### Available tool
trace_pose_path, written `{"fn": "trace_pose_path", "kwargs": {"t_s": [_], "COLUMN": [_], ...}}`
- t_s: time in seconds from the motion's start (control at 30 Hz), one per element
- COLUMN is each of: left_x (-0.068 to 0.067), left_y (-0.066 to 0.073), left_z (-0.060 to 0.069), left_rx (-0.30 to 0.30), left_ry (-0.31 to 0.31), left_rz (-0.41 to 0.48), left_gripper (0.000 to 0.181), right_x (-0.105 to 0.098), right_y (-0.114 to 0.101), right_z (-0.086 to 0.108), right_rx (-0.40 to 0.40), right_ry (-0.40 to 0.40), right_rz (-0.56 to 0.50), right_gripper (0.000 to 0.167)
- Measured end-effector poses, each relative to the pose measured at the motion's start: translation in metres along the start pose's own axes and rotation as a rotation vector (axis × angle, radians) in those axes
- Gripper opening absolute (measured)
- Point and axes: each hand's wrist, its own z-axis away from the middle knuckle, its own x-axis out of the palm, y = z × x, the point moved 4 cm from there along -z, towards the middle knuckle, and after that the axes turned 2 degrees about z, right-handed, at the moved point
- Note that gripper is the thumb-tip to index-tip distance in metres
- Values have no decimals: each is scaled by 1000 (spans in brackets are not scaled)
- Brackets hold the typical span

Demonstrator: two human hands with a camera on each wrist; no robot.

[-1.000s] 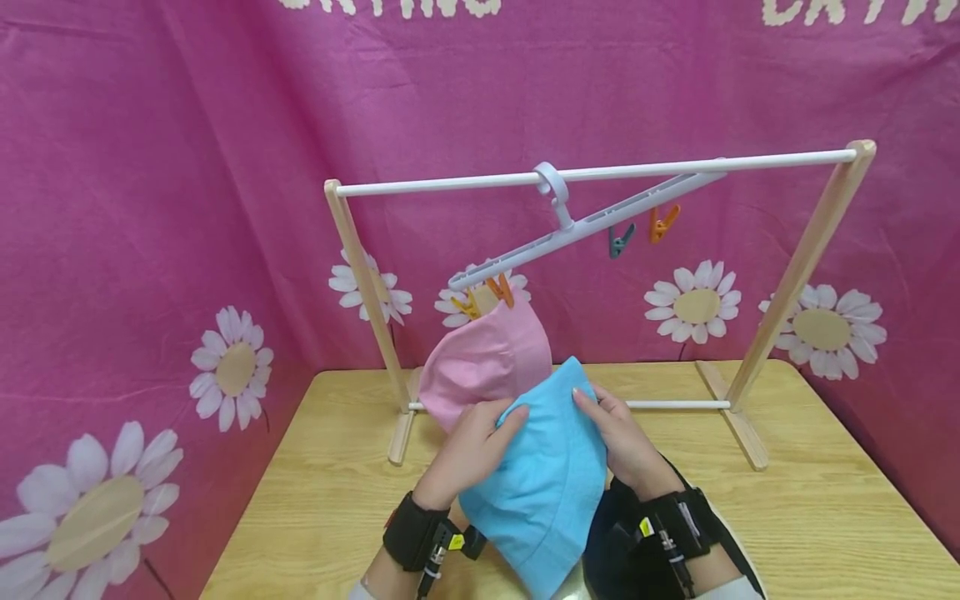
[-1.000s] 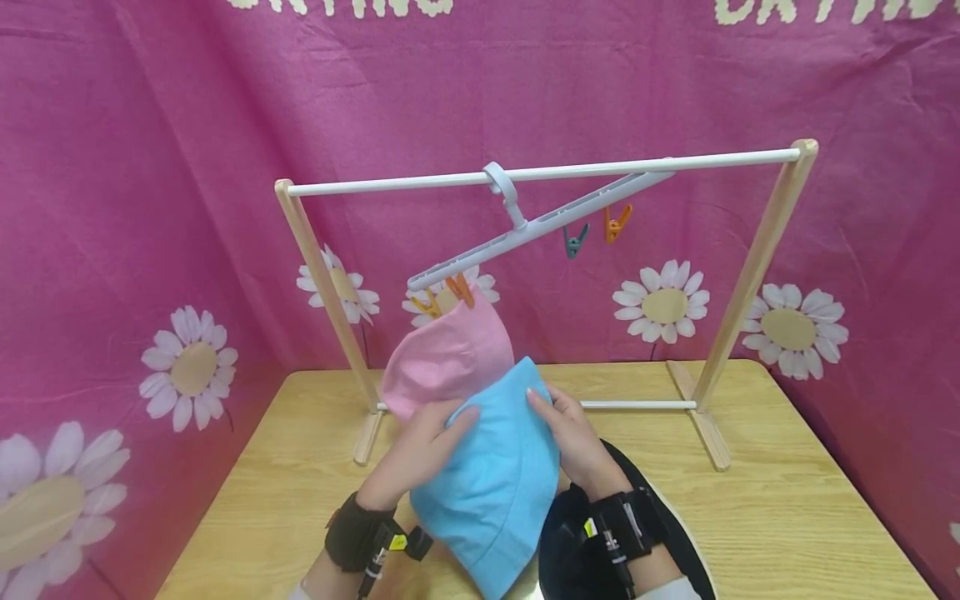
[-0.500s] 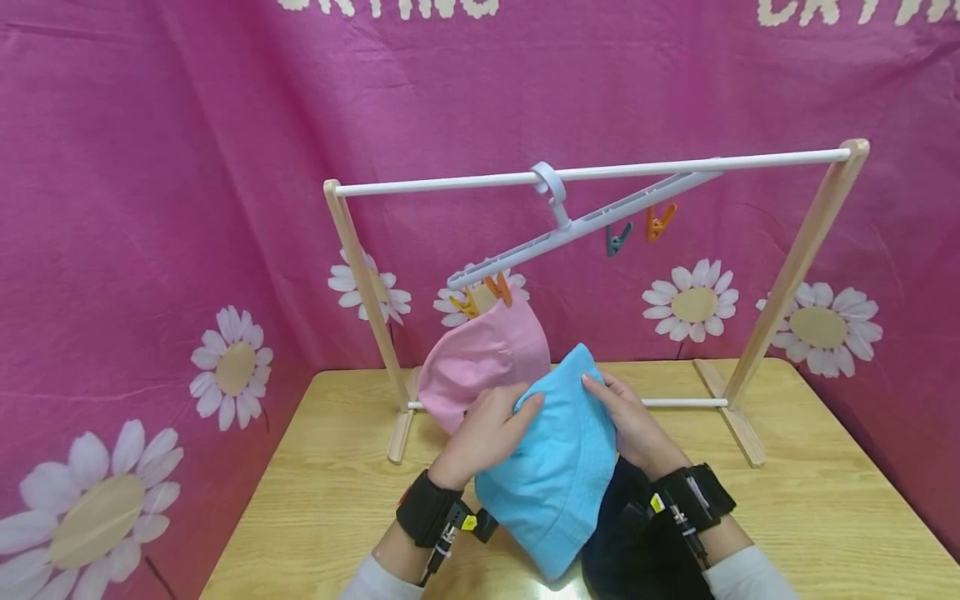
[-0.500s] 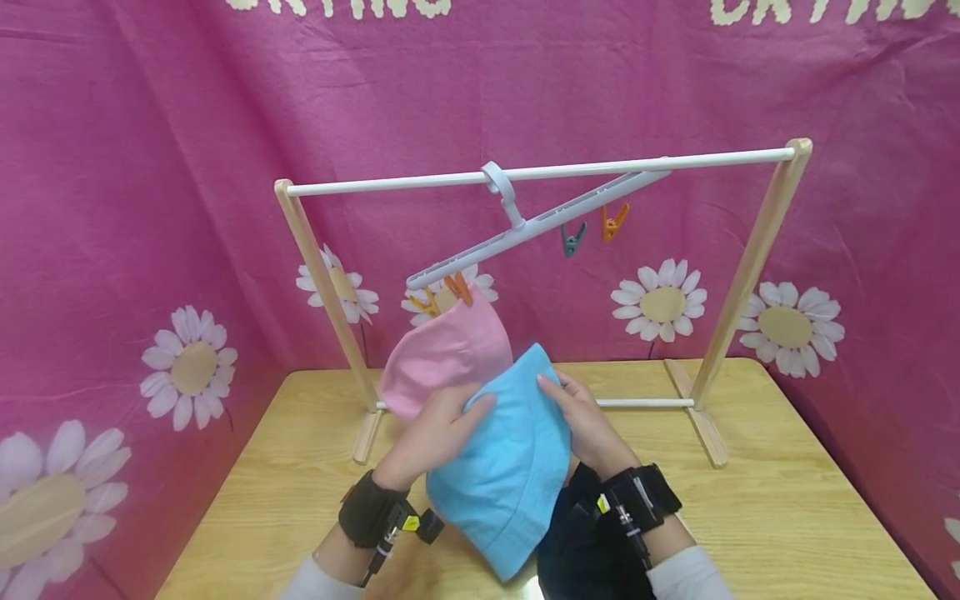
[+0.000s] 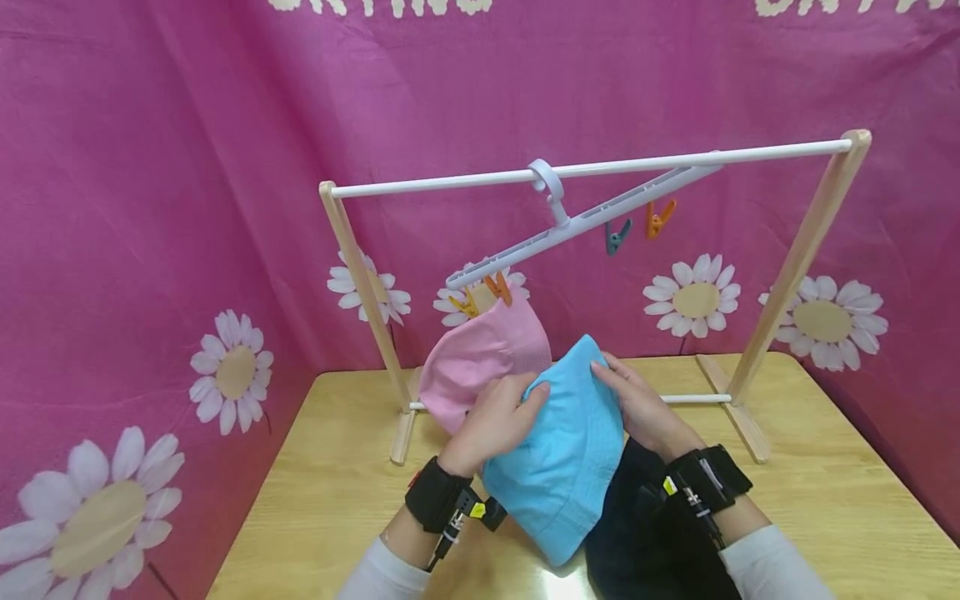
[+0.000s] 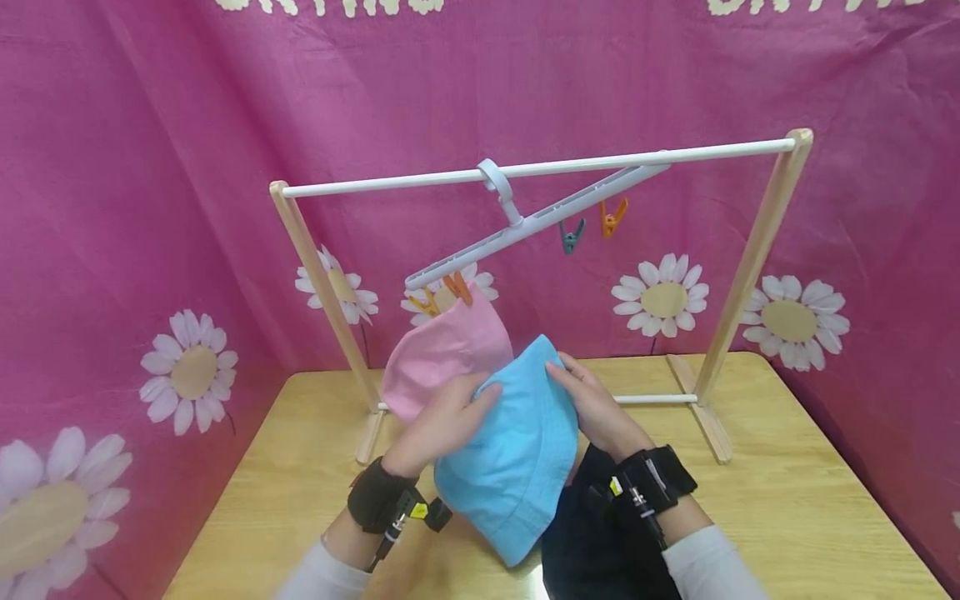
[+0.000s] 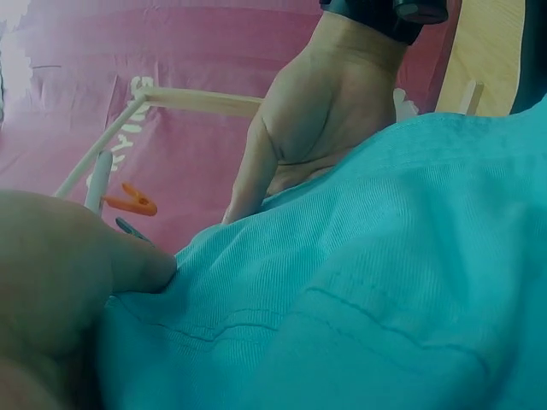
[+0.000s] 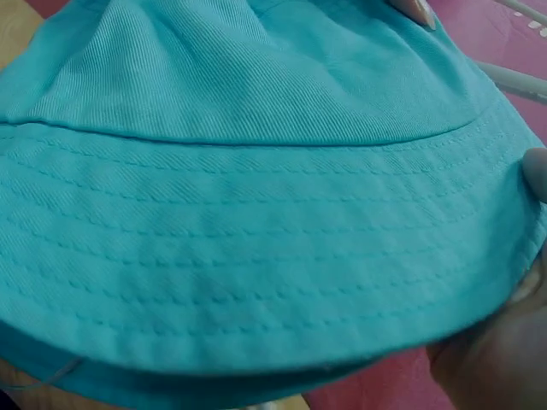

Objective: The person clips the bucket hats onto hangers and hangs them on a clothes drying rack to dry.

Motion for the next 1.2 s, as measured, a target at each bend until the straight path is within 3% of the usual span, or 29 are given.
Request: {"fn": "trace_pose_path", "kwargs": {"t_s": [0.13, 0.33, 0.57, 0.8, 0.9, 1.07, 1.13, 1.2], "left_x": [-5, -7, -6, -11, -16, -23, -23, -21], "left_y": [7, 19, 26, 23, 23, 25, 29, 35], "left_z": [-5, -11, -20, -39, -46, -59, -67, -77], "left_rx": [17, 58, 68, 21, 13, 22, 30, 49], "left_ry": [-12, -44, -75, -70, -78, -57, -38, -14], "left_rz": [-4, 16, -12, -129, -108, 8, 12, -39], "left_gripper": [30, 28, 21, 43, 43, 43, 45, 48], "right_x": [-3, -8, -15, -18, -20, -28, -32, -36], "right_y": [-9, -18, -23, -23, -23, -24, -26, -28], "right_z": [-6, -9, -8, -12, -14, -14, -14, -15], "right_rx": [-59, -105, -113, -99, -89, -64, -59, -61], "right_ry": [8, 7, 4, 3, 21, 45, 49, 47], "right_rz": [19, -32, -79, -107, -110, -122, -133, -154], "right_gripper": [49, 28, 25, 25, 26, 25, 24, 25]}}
